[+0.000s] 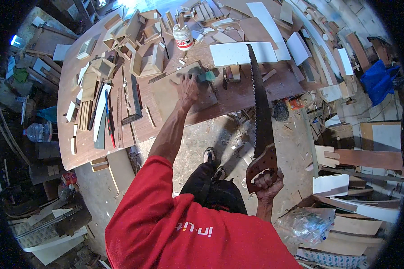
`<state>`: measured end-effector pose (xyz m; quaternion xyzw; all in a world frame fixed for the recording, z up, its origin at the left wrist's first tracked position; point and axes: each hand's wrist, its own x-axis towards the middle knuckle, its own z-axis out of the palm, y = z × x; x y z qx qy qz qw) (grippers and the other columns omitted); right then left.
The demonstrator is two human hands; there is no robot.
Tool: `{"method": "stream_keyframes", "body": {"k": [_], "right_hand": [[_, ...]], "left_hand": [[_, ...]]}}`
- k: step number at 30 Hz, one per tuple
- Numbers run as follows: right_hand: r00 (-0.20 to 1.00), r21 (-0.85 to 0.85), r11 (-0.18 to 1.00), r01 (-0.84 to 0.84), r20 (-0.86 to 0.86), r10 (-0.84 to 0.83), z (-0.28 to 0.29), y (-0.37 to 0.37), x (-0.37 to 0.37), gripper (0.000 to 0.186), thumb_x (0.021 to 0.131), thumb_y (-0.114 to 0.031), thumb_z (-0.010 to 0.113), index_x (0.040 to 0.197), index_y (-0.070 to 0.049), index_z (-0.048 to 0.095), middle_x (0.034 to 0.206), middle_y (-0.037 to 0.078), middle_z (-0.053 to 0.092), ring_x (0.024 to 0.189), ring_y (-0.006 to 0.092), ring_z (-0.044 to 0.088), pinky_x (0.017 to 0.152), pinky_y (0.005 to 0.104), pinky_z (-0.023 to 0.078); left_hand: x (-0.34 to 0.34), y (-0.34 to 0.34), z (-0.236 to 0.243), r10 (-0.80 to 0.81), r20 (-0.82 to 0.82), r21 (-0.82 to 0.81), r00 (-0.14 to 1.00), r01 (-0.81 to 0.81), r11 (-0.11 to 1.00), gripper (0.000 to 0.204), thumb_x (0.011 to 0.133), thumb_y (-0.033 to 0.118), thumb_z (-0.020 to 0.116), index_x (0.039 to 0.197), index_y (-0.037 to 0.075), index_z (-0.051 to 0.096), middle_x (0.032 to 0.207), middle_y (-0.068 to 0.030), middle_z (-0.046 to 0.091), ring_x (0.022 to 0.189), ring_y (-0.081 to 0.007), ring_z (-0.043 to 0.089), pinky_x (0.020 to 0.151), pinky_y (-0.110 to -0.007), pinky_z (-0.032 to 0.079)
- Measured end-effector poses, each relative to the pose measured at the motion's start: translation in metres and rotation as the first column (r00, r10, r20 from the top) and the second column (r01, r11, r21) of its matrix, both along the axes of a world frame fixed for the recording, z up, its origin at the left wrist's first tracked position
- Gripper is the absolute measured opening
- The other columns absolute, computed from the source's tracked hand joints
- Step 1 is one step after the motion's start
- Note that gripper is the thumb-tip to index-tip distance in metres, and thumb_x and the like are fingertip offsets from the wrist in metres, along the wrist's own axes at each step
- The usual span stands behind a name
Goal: The person marks a small block using a ruler and a pencil, cuts it with a handsaw, and fits the cut piece into a wooden box structure.
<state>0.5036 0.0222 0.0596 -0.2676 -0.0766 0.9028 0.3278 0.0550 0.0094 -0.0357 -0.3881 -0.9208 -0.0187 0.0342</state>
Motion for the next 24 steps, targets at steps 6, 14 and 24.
{"method": "stream_keyframes", "body": {"k": [6, 14, 24], "right_hand": [[0.999, -0.059, 0.997, 0.052, 0.012, -0.051, -0.001, -0.005, 0.003, 0.043, 0.097, -0.045, 0.038, 0.091, -0.008, 0.059, 0.046, -0.003, 0.026, 0.036, 0.0111, 0.024, 0.04, 0.0298, 0.028], [1.0, 0.03, 1.0, -0.001, 0.028, 0.0, -0.002, -0.002, 0.001, 0.039, 0.097, -0.043, 0.04, 0.093, -0.007, 0.055, 0.046, -0.003, 0.026, 0.036, 0.0113, 0.022, 0.039, 0.0302, 0.026], [0.99, -0.021, 1.0, 0.013, 0.14, -0.01, 0.002, 0.001, 0.0, 0.038, 0.094, -0.045, 0.045, 0.087, -0.008, 0.05, 0.046, -0.003, 0.026, 0.036, 0.0106, 0.022, 0.039, 0.0301, 0.025]], "left_hand": [[0.0, 0.008, 0.007, -0.007, 0.324, 0.27, 0.946, -0.086, 0.959, 0.064, 0.063, 0.013, 0.072, 0.124, 0.013, 0.051, 0.121, -0.0163, 0.048, 0.117, -0.0383, 0.045, 0.094, -0.061, 0.039], [-0.006, 0.006, 0.002, -0.218, 0.318, 0.481, 0.923, 0.041, 0.876, 0.051, 0.062, 0.021, 0.076, 0.107, 0.003, 0.059, 0.096, -0.0206, 0.066, 0.09, -0.0408, 0.06, 0.074, -0.047, 0.047], [0.016, -0.014, 0.01, -0.297, 0.194, 0.566, 0.935, 0.14, 0.812, 0.063, 0.062, 0.006, 0.066, 0.124, 0.01, 0.057, 0.126, -0.0135, 0.058, 0.11, -0.0374, 0.051, 0.093, -0.041, 0.043]]}}
